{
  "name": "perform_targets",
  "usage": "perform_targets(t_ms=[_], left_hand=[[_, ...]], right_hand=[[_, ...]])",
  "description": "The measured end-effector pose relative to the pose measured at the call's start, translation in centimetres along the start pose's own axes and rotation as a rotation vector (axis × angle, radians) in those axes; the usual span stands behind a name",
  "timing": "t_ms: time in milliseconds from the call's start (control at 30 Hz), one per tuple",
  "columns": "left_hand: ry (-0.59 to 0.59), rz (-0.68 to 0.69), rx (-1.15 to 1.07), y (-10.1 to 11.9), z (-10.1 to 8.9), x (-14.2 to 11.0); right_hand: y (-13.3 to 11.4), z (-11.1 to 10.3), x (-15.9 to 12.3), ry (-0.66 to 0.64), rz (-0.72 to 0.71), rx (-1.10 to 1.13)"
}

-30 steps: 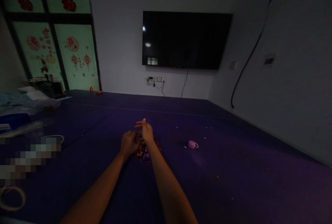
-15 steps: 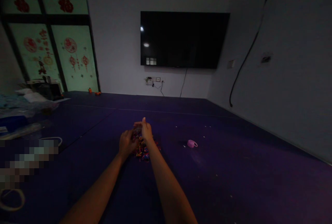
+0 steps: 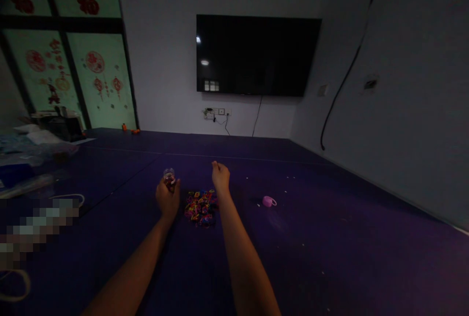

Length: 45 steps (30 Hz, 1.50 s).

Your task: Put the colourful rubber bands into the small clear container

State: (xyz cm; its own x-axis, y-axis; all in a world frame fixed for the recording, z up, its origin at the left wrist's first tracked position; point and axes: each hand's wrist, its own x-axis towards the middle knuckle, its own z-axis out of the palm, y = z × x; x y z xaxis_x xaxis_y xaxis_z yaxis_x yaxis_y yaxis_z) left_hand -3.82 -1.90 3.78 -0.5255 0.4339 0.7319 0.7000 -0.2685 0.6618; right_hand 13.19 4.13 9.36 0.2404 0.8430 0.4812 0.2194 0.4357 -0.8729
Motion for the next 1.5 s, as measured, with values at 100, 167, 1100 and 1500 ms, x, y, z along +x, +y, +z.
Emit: perform_targets(t_ms=[100,167,1100,1500], left_hand=[[-0.008,-0.011,0.045,-0.1,0.1,0.0],[-0.023,0.009,0.052,-0.1,0.1,-0.1],[-0.045,0.058,0.043,0.6,0.3,-0.4],[-0.055,0.068,0.025,0.2,0.5,-0.5]], right_hand=[[-0.4,-0.9,0.3,0.019,0.006,-0.129],[-0.4,-1.3,0.1,0.000,0.028,-0.212],[4.7,-0.6,-10.0,-0.340,0.052,-0.578],[5.9,0.0,-4.5,-0.374,0.044,-0.123]])
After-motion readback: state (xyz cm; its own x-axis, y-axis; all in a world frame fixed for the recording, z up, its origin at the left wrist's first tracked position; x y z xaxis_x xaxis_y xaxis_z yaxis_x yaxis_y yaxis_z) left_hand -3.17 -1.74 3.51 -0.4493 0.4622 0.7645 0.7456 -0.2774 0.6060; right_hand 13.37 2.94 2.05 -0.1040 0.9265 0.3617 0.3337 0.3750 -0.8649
